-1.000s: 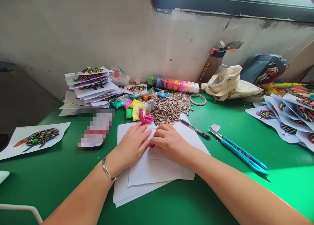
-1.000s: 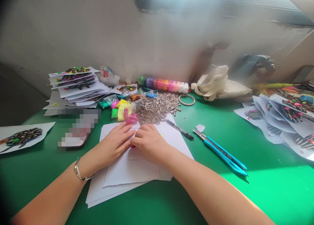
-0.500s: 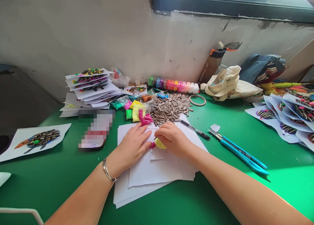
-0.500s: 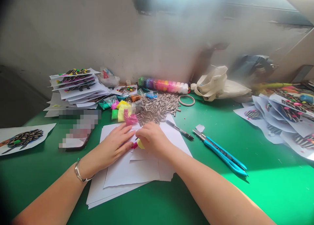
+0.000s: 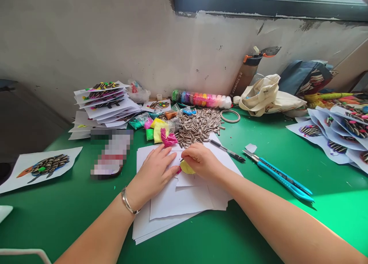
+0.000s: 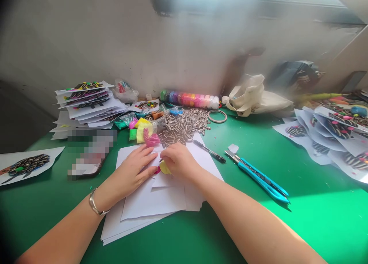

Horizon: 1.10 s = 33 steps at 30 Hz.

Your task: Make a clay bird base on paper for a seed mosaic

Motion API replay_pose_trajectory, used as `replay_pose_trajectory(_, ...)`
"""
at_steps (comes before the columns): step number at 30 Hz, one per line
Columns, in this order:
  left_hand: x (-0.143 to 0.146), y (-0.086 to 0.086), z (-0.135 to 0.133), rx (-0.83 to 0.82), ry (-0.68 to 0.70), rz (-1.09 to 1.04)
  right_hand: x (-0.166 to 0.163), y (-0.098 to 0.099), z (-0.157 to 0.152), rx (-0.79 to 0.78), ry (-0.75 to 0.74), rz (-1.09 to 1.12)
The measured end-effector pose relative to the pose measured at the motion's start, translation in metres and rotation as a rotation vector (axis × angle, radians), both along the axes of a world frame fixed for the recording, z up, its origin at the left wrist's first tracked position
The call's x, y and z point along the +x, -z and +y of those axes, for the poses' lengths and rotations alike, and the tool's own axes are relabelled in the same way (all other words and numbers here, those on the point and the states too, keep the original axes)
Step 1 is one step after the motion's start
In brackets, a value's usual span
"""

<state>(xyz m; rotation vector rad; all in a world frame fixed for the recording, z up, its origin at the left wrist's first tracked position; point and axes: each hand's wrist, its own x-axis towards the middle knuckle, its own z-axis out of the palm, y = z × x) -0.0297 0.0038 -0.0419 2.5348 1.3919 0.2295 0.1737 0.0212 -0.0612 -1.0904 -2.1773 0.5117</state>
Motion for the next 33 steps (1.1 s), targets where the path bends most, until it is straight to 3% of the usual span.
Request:
replay_pose_trajectory(4, 0.002, 0.003, 0.000, -0.002, -0.059, -0.021, -0.001, 0.001, 0.000, 0.004, 0.007, -0.005)
replay_pose_trajectory(25, 0.003, 0.002, 0.000, 0.036, -0.065, -0.067, 0.001, 0.002, 0.003, -0.036, 0.026, 0.073)
replay_pose_trajectory(33, 0.002, 0.004, 0.001, 0.038, -0.063, -0.071, 0.003, -0.023, -0.017, 0.053, -0.135, -0.081)
